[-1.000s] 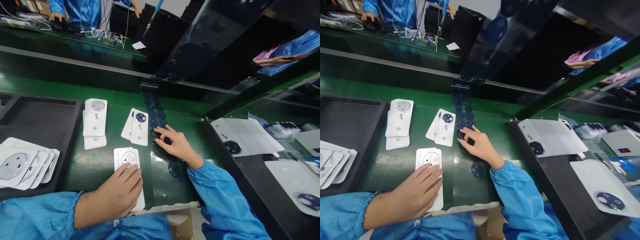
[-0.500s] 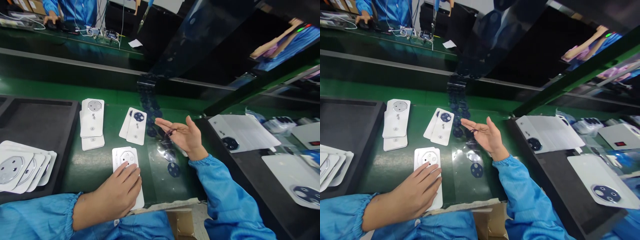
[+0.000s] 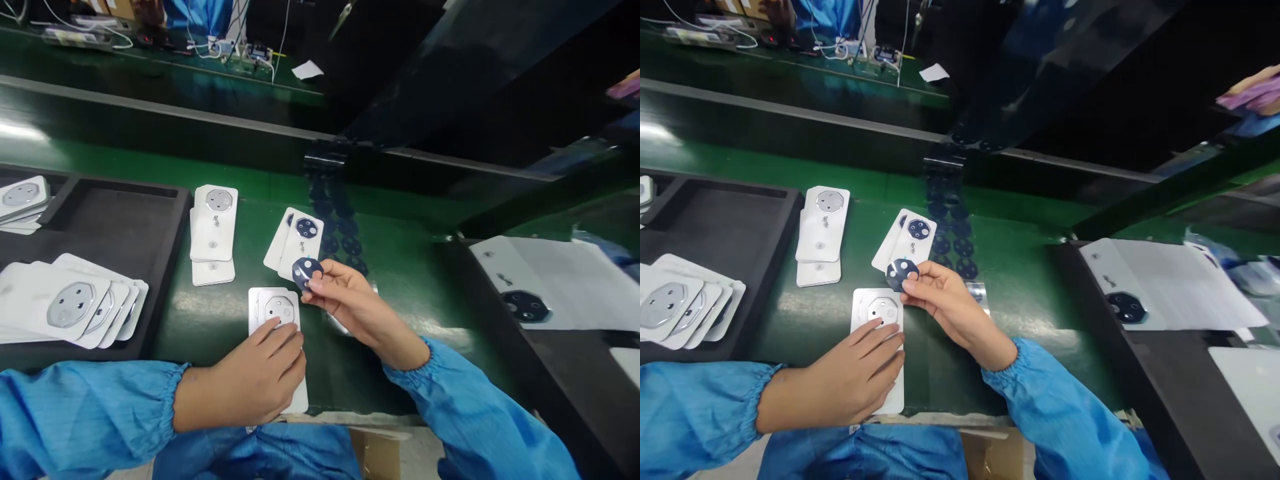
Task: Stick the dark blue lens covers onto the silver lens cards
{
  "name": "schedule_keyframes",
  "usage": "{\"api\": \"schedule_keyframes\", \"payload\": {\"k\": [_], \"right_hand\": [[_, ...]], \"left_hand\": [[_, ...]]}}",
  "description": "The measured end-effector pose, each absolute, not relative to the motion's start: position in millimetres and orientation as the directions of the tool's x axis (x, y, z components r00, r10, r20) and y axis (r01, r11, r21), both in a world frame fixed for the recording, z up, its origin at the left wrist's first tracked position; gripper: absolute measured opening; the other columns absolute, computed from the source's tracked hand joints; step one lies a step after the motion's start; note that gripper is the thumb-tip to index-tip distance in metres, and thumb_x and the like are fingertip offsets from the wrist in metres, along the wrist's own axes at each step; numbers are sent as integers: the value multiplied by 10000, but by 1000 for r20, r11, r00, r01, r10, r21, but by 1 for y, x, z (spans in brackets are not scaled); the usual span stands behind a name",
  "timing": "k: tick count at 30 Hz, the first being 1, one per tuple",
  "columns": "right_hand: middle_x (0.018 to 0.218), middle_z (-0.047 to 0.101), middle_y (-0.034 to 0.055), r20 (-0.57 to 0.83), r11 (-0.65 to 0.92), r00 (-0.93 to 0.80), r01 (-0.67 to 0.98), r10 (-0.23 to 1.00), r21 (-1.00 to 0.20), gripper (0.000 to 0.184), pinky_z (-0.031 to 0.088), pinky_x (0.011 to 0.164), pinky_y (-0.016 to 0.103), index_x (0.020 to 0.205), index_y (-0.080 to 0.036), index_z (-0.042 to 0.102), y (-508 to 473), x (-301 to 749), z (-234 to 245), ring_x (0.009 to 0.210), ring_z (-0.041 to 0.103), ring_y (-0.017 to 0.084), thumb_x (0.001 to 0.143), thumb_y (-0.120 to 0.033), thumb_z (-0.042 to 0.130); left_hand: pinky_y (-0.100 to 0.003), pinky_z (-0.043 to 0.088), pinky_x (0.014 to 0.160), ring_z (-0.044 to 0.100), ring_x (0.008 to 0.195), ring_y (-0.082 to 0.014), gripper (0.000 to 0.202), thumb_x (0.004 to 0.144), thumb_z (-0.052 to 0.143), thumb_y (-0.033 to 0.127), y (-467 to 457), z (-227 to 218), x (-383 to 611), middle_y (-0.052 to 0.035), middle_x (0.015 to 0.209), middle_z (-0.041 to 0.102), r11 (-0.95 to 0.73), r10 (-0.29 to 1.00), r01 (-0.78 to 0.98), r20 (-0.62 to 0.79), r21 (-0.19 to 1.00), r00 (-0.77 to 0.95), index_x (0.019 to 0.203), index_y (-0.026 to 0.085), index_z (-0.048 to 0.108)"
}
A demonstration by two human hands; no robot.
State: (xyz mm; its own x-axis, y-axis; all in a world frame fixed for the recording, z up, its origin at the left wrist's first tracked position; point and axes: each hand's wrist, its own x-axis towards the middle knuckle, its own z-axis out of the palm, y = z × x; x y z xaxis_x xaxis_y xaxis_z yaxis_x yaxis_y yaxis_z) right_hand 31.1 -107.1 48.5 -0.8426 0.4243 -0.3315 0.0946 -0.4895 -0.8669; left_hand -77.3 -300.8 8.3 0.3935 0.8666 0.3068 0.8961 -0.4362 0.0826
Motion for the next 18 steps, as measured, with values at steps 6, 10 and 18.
{"api": "schedule_keyframes", "payload": {"k": [6,10,18], "right_hand": [[695,641,-54,-417,-426,-850,264,321,-865,558,491,561,178,1075,-228,443,-127,29,36,608,607,115,758,-295,898],[617,596,-74,-439,-295,-798,339,412,-893,549,386,415,154,1130,-224,439,-132,31,31,519,553,122,791,-357,849],[634,646,-46,-486,-219,-738,437,467,-873,568,381,421,149,1120,-209,488,-131,31,36,499,521,97,734,-330,886]], "left_hand": [[-555,440,1075,532,1243,-414,420,976,519,303,-300,10,-78,-261,1318,556,-433,866,899,303,57,398,1252,2,614],[-534,491,1024,557,1233,-406,394,974,521,258,-301,14,-78,-271,1287,590,-424,854,906,334,4,399,1241,-8,637],[-391,619,760,701,931,-319,252,928,611,206,-307,29,-82,-221,1055,699,-424,820,901,383,-93,426,1049,16,724]]}}
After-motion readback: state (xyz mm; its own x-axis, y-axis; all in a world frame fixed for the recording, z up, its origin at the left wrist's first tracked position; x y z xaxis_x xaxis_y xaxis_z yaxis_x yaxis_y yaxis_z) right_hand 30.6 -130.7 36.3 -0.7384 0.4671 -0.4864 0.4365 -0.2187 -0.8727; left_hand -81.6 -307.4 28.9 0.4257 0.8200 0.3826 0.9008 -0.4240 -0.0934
